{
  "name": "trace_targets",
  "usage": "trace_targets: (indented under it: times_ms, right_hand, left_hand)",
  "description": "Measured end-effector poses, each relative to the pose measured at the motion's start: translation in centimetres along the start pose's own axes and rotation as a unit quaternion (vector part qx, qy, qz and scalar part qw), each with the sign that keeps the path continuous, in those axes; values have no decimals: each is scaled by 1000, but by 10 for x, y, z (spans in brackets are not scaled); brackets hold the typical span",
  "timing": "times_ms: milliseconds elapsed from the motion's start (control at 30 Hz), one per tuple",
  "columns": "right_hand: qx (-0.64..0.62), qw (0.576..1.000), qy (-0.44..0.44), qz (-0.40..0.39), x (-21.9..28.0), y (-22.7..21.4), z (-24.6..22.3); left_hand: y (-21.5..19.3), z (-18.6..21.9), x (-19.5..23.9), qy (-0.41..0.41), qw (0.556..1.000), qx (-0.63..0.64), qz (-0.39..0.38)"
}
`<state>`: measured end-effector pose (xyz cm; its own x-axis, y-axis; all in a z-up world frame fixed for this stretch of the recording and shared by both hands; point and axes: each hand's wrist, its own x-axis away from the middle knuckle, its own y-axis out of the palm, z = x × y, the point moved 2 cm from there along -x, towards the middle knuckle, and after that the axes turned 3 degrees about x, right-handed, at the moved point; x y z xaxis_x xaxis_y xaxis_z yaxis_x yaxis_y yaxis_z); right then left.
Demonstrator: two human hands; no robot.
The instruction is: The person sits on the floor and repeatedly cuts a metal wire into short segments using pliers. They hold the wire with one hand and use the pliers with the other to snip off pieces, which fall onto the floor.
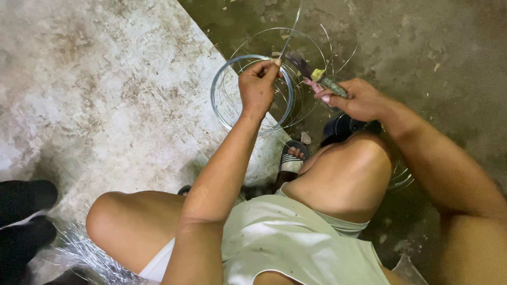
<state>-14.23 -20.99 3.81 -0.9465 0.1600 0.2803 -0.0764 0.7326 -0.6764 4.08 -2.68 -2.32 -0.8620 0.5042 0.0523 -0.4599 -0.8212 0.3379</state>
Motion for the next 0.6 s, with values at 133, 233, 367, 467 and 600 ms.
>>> trace_targets:
  times_ms: [133,233,367,467,600]
  right_hand:
    - [1,1000,28,-11,-7,2,-12]
    - [29,999,40,-3,-12,3,-17]
    - [38,999,15,11,-15,5,-22]
    - [61,996,71,6,-13,6,-25]
    - [68,997,-6,44,-9,3,-34]
  left_hand:
    - [-1,0,-1,-2,1000,0,-9]
    - [-2,1,3,-18,998,-56,-18]
    - [0,1,5,-22,997,-57,-36]
    - [0,-1,6,-28,997,-56,-38]
    - [-3,-3,7,-50,996,-53,-43]
